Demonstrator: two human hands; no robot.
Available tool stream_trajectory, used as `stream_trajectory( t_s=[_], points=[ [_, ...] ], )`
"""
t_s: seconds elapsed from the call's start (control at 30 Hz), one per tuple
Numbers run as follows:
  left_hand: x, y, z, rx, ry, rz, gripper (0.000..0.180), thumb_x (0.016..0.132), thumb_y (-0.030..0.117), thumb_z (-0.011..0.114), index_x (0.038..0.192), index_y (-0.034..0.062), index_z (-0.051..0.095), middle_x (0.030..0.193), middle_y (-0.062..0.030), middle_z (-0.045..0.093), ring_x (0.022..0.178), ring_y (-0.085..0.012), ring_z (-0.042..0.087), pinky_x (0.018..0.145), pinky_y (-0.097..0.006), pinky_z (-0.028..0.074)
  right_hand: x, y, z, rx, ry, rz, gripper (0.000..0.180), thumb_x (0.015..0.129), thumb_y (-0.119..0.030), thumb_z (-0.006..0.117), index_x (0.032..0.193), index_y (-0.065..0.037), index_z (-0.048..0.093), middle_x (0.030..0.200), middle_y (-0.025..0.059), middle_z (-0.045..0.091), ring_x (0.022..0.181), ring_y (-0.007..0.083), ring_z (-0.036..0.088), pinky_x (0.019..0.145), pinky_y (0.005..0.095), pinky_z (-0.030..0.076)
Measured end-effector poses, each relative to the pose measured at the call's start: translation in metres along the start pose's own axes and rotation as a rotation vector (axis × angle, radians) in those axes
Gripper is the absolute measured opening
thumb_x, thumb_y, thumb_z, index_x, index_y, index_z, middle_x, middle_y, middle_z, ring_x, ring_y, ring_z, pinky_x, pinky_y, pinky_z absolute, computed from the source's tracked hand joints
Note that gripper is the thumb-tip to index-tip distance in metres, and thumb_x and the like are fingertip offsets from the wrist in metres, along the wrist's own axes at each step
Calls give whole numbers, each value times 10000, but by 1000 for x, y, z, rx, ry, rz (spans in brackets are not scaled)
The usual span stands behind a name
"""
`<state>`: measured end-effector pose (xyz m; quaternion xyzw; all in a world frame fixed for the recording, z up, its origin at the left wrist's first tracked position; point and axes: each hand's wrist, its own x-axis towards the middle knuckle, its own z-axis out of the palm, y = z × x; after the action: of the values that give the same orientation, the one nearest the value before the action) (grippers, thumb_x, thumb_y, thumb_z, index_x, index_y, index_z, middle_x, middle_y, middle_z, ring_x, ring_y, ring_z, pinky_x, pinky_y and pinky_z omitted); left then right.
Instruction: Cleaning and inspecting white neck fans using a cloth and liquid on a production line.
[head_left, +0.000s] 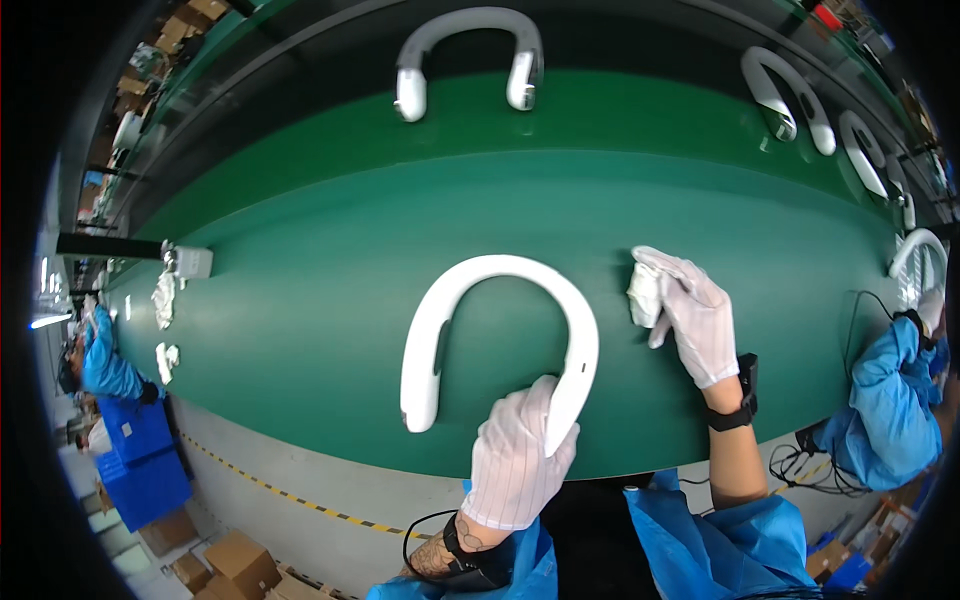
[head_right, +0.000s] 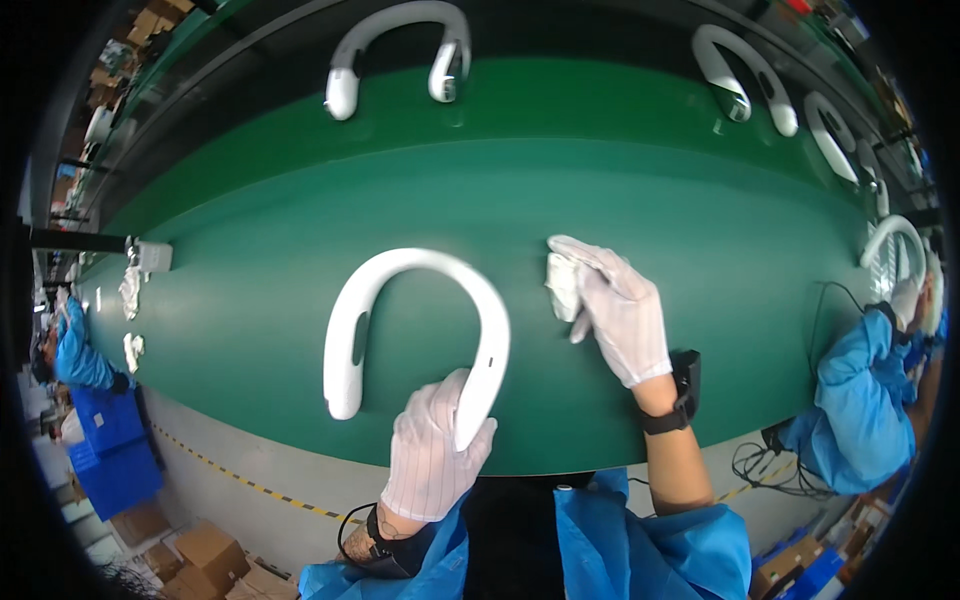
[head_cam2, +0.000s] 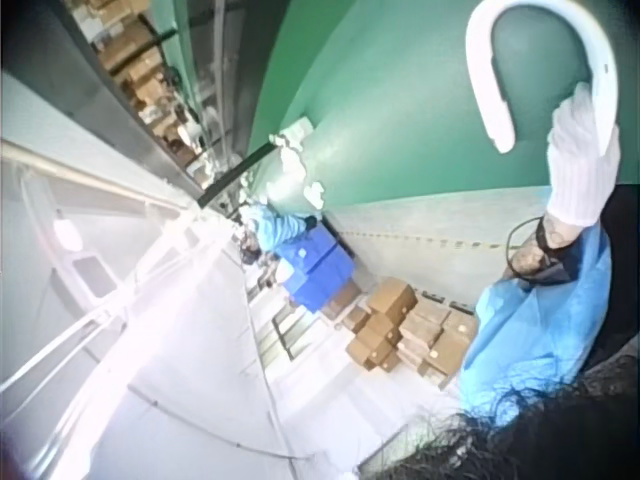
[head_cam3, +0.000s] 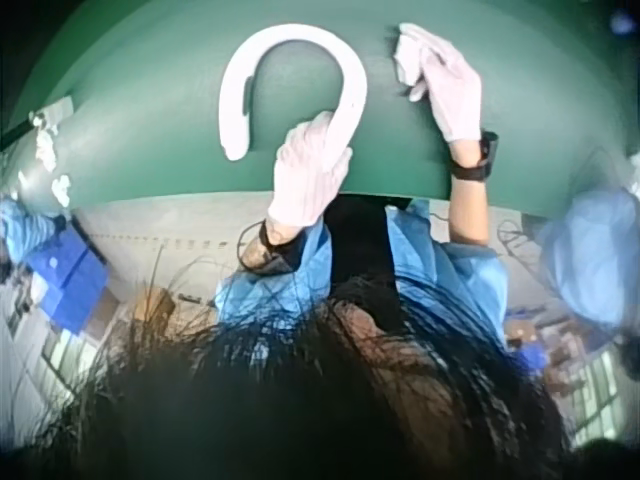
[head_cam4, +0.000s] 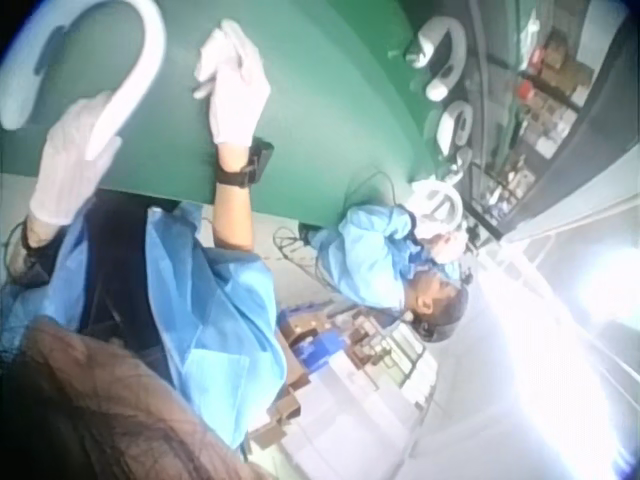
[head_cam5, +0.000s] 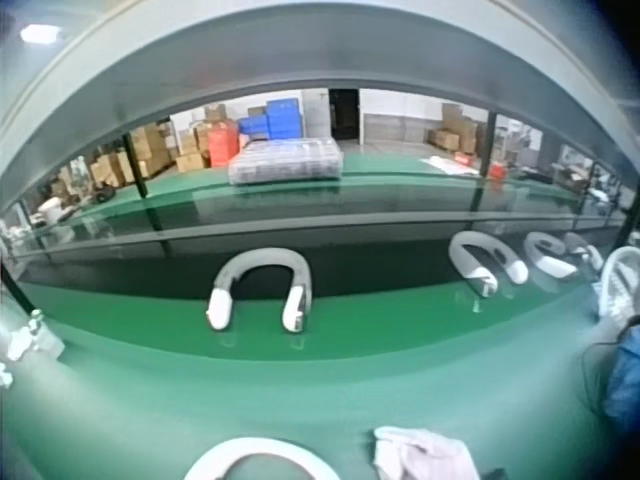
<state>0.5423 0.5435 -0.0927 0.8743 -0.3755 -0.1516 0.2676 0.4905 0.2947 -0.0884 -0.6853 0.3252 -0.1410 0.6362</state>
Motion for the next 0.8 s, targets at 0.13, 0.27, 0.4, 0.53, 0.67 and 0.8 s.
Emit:
stream_trajectory(
  t_s=[0.13, 0.27, 0.4, 0.53, 0.67, 0.8],
  points=[
    [14, -8, -22, -403, -43, 6, 628, 881, 148, 804, 1424, 7, 522, 1299, -223, 679, 1088, -367, 720, 956, -438, 576, -2, 3, -6, -10, 28, -60, 354, 1141, -270, 513, 1270, 8, 690, 979, 78, 665, 712, 120, 647, 577, 241, 518],
    [34, -46, -102, -773, 95, -188, 683, 787, 143, 911, 1368, -26, 592, 1070, -74, 758, 1005, -165, 726, 937, -344, 581, -1, 17, -4, 207, 48, -89, 427, 1108, -371, 489, 988, 24, 602, 778, 59, 576, 565, 131, 549, 538, 277, 494],
    [114, -83, -184, -647, 438, -180, 698, 855, 214, 799, 1428, -47, 497, 884, -26, 594, 694, -105, 595, 589, -268, 490, -3, 35, -7, 341, 31, -164, 485, 1096, -465, 498, 849, -49, 466, 699, 41, 494, 489, 113, 481, 423, 264, 407],
    [206, -185, -211, -803, 540, -169, 526, 903, 104, 686, 1399, -4, 548, 810, -20, 567, 631, -122, 574, 565, -282, 471, -4, 28, 11, 61, 195, -14, 398, 1097, -290, 567, 791, -74, 431, 606, -5, 434, 451, 88, 443, 384, 257, 366],
    [274, -260, -203, -1304, 424, -97, 303, 892, 88, 691, 1175, 68, 582, 832, -26, 585, 608, -133, 561, 560, -283, 489, 27, 34, 8, -127, 267, -152, 353, 1063, -167, 608, 776, -60, 431, 560, 18, 450, 437, 92, 487, 380, 287, 395],
    [333, -300, -174, -1240, 511, -208, 389, 942, 127, 687, 1324, 111, 611, 883, 8, 601, 680, -120, 565, 607, -301, 497, 105, 13, -16, -50, 376, -159, 335, 1100, -323, 582, 920, -42, 617, 667, 37, 582, 470, 67, 478, 438, 243, 373]
  ],
)
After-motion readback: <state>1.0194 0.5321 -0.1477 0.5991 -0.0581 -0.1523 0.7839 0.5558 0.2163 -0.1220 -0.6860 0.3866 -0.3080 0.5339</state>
